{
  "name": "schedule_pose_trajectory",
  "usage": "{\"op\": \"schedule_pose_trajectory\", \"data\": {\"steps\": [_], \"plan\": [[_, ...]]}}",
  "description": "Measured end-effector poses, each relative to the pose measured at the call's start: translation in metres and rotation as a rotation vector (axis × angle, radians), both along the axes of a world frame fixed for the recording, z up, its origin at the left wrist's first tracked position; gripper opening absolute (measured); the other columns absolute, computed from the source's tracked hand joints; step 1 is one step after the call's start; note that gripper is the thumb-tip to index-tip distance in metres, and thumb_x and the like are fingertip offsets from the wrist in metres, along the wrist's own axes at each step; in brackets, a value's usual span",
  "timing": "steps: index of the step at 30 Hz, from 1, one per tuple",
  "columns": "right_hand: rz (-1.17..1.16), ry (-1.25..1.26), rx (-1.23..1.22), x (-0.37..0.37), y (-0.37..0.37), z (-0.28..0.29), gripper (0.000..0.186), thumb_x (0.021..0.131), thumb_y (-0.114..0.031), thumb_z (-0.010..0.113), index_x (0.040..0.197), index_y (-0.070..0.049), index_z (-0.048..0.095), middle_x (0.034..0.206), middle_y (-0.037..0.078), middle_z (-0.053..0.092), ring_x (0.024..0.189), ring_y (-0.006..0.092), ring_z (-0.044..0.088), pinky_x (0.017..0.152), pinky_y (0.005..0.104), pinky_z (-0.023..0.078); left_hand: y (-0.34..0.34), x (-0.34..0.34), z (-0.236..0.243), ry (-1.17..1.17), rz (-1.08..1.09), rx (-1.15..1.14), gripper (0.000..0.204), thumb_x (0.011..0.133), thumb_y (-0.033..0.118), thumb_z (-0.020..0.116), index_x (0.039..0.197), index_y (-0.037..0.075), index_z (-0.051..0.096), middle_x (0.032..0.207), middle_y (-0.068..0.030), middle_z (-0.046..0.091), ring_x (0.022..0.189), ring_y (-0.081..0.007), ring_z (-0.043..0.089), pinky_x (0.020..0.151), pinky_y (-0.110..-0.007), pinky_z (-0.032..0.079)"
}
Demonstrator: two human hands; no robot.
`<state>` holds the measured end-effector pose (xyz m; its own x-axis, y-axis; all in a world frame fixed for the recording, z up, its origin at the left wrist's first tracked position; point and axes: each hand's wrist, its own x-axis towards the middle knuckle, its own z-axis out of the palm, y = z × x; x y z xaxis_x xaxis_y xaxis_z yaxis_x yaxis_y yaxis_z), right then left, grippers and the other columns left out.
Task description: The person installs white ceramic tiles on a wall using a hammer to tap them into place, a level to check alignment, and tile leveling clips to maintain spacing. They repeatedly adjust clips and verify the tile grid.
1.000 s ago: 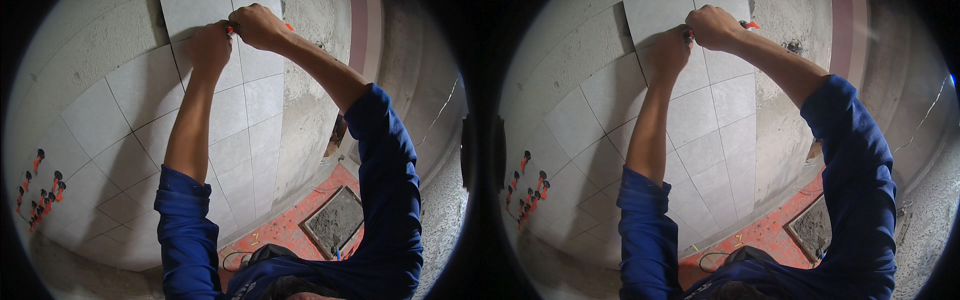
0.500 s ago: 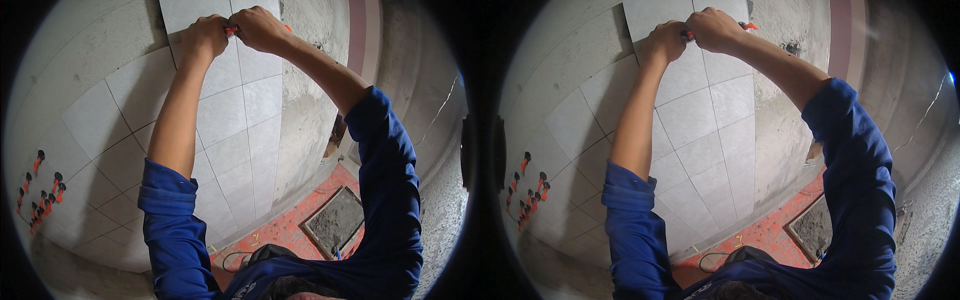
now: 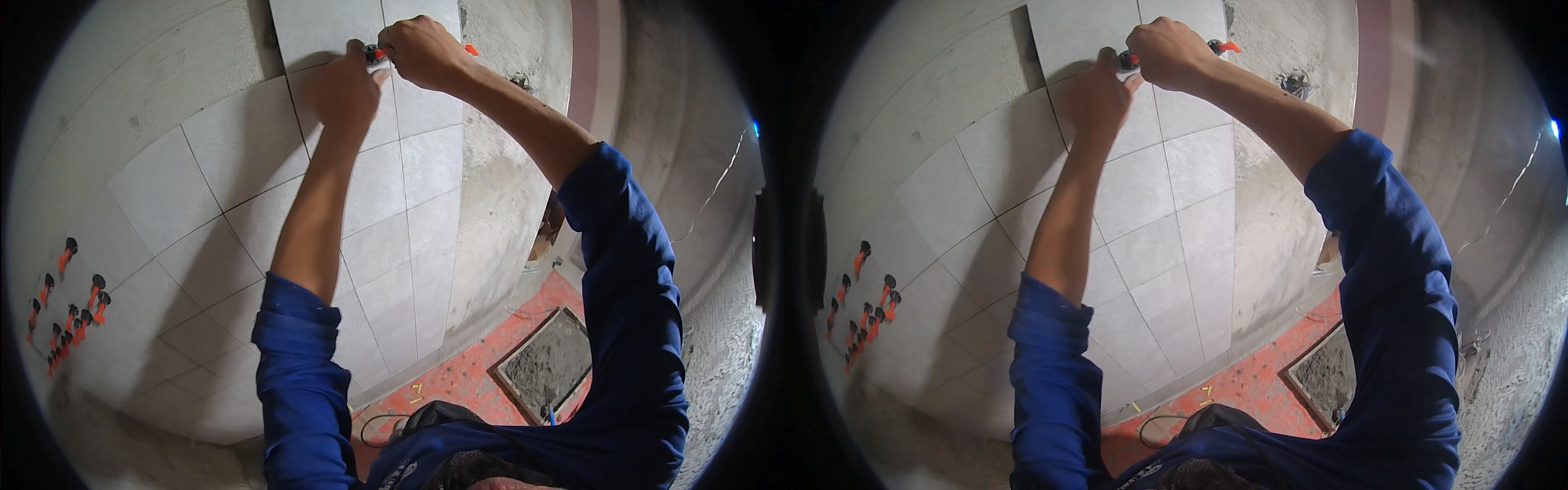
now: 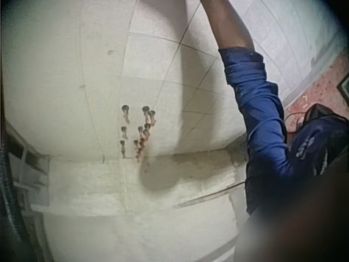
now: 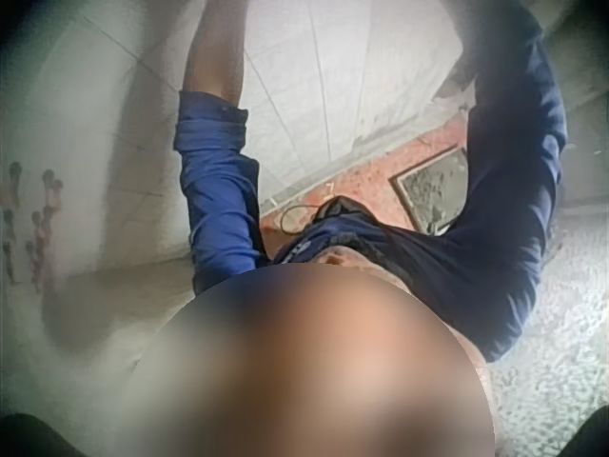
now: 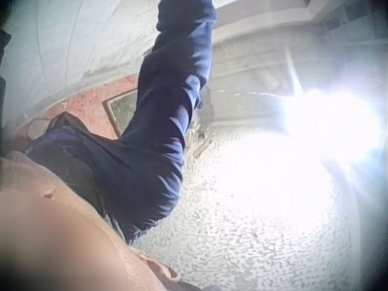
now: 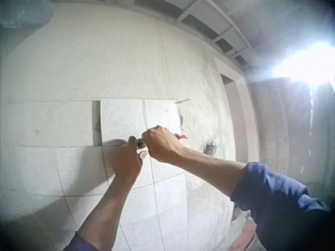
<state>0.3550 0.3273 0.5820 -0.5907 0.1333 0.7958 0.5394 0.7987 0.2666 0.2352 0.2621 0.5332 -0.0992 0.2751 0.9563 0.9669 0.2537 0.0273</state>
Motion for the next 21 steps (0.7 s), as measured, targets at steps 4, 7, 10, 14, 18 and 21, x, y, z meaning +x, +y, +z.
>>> {"op": "schedule_pose_trajectory", "data": {"steps": [4, 7, 10, 14, 18, 21], "plan": [[0.039, -0.005, 0.018, 0.001, -0.003, 0.001, 0.013, 0.079, 0.002, 0.062, 0.088, -0.003, 0.07, 0.084, 0.015, 0.069, 0.081, 0.0313, 0.069, 0.069, 0.041, 0.057, 0.013, 0.011, 0.006, -0.183, -0.002, -0.019, 0.031, 0.085, 0.035, 0.069, 0.098, 0.01, 0.055, 0.084, -0.0102, 0.071, 0.079, -0.0303, 0.07, 0.064, -0.044, 0.055], [0.06, 0.011, 0.0, 0.001, -0.002, 0.001, 0.012, 0.079, 0.0, 0.061, 0.087, -0.003, 0.07, 0.084, 0.016, 0.069, 0.081, 0.0326, 0.069, 0.069, 0.042, 0.056, 0.018, 0.014, 0.008, -0.214, 0.036, 0.006, 0.029, 0.087, 0.037, 0.065, 0.098, 0.012, 0.056, 0.084, -0.0106, 0.071, 0.08, -0.0313, 0.071, 0.065, -0.044, 0.056], [0.069, 0.018, -0.01, 0.001, -0.002, 0.0, 0.012, 0.078, -0.001, 0.061, 0.086, -0.003, 0.07, 0.083, 0.017, 0.069, 0.082, 0.0335, 0.069, 0.069, 0.0426, 0.056, 0.021, 0.013, 0.005, -0.191, 0.039, 0.03, 0.027, 0.088, 0.036, 0.062, 0.099, 0.012, 0.056, 0.083, -0.0115, 0.07, 0.078, -0.031, 0.07, 0.064, -0.045, 0.055], [0.08, 0.009, -0.016, 0.002, -0.002, 0.0, 0.014, 0.078, 0.0, 0.061, 0.088, -0.003, 0.07, 0.085, 0.018, 0.069, 0.083, 0.0338, 0.069, 0.071, 0.0425, 0.057, 0.026, 0.01, 0.001, -0.158, 0.02, 0.04, 0.03, 0.084, 0.036, 0.07, 0.1, 0.014, 0.058, 0.084, -0.0066, 0.069, 0.079, -0.0258, 0.07, 0.064, -0.041, 0.054], [0.051, 0.015, -0.017, 0.0, -0.003, 0.001, 0.017, 0.078, 0.001, 0.06, 0.091, -0.003, 0.07, 0.087, 0.018, 0.069, 0.085, 0.0337, 0.069, 0.072, 0.0428, 0.057, 0.022, -0.004, 0.003, -0.022, -0.08, 0.017, 0.02, 0.085, 0.029, 0.069, 0.098, 0.016, 0.061, 0.083, -0.0059, 0.069, 0.081, -0.0275, 0.069, 0.067, -0.042, 0.054], [0.062, 0.011, -0.008, 0.002, -0.004, 0.0, 0.018, 0.078, 0.002, 0.059, 0.092, -0.002, 0.07, 0.088, 0.018, 0.069, 0.087, 0.0335, 0.069, 0.074, 0.043, 0.057, 0.016, -0.016, 0.016, 0.036, -0.134, -0.065, 0.016, 0.084, 0.027, 0.07, 0.095, 0.016, 0.065, 0.082, -0.0067, 0.069, 0.083, -0.0288, 0.069, 0.068, -0.043, 0.055]]}}
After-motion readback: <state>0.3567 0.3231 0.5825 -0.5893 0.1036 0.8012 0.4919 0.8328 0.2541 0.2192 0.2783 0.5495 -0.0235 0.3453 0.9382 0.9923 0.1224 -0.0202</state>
